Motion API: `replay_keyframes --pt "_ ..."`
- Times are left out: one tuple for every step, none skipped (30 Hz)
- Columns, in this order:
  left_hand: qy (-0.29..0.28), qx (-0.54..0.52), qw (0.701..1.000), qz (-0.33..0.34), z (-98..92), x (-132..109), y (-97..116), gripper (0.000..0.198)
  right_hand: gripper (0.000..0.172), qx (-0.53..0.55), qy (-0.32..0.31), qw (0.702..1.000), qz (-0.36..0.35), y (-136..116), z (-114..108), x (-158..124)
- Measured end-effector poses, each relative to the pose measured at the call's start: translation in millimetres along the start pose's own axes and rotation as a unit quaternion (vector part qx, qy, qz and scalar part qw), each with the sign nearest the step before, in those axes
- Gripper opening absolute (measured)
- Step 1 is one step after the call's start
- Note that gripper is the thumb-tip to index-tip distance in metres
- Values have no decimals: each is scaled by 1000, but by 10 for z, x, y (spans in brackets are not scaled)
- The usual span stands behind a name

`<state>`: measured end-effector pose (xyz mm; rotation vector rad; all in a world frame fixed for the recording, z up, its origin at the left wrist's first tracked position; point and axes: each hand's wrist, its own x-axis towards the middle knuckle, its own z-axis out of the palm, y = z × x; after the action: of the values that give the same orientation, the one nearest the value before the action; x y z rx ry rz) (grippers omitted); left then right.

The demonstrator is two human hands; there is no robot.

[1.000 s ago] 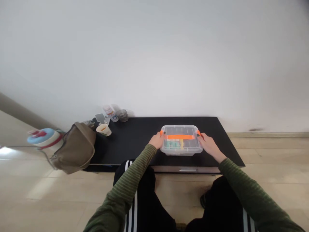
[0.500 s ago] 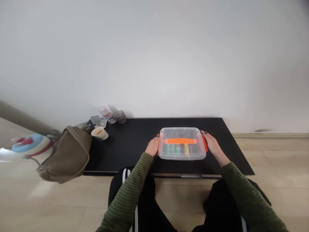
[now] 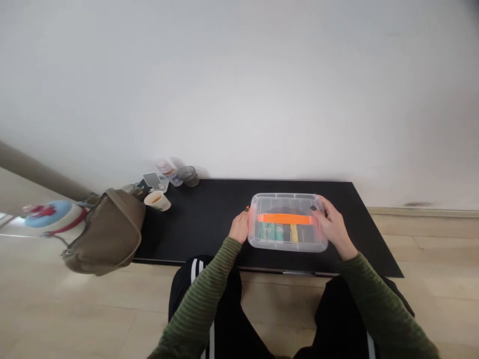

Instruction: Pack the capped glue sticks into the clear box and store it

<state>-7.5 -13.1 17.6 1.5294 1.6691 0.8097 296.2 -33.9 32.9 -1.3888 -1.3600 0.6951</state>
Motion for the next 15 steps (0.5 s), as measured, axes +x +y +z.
replay_keyframes --pt "-2 8 1000 4 -14 9 -4 43 45 57 12 998 1 -37 -26 -2" --pt "-4 15 1000 6 -36 18 -11 42 45 117 25 993 4 -63 -73 5" --pt "-3 23 1000 7 -65 28 -21 42 45 172 45 984 2 -75 -142 24" --pt "2 31 1000 3 -100 37 -32 42 44 215 74 974 -6 -70 -232 53" --pt "12 42 999 -1 -141 47 -43 42 43 243 112 963 -23 -48 -338 91" --pt "23 55 998 -3 -185 56 -53 41 42 259 160 951 -47 -11 -453 133" --pt "37 68 997 -6 -230 66 -61 40 41 267 208 938 -74 38 -568 177" --pt "51 80 995 -10 -272 76 -67 40 42 269 250 925 -100 94 -674 217" --pt "64 87 994 -15 -310 86 -69 39 43 264 277 916 -119 154 -763 249" --pt "74 90 993 -24 -342 97 -70 40 45 252 289 914 -129 214 -831 270" --pt "82 90 992 -35 -366 107 -70 40 46 231 287 920 -130 270 -874 281" --pt "87 90 991 -46 -383 116 -71 41 46 197 274 933 -125 320 -894 281" --pt "88 92 990 -53 -393 124 -73 41 42 146 252 950 -117 362 -894 273" --pt "88 97 990 -53 -399 129 -76 40 37 83 224 965 -111 395 -880 261" --pt "86 104 990 -49 -403 132 -82 39 30 12 190 975 -111 419 -858 248"
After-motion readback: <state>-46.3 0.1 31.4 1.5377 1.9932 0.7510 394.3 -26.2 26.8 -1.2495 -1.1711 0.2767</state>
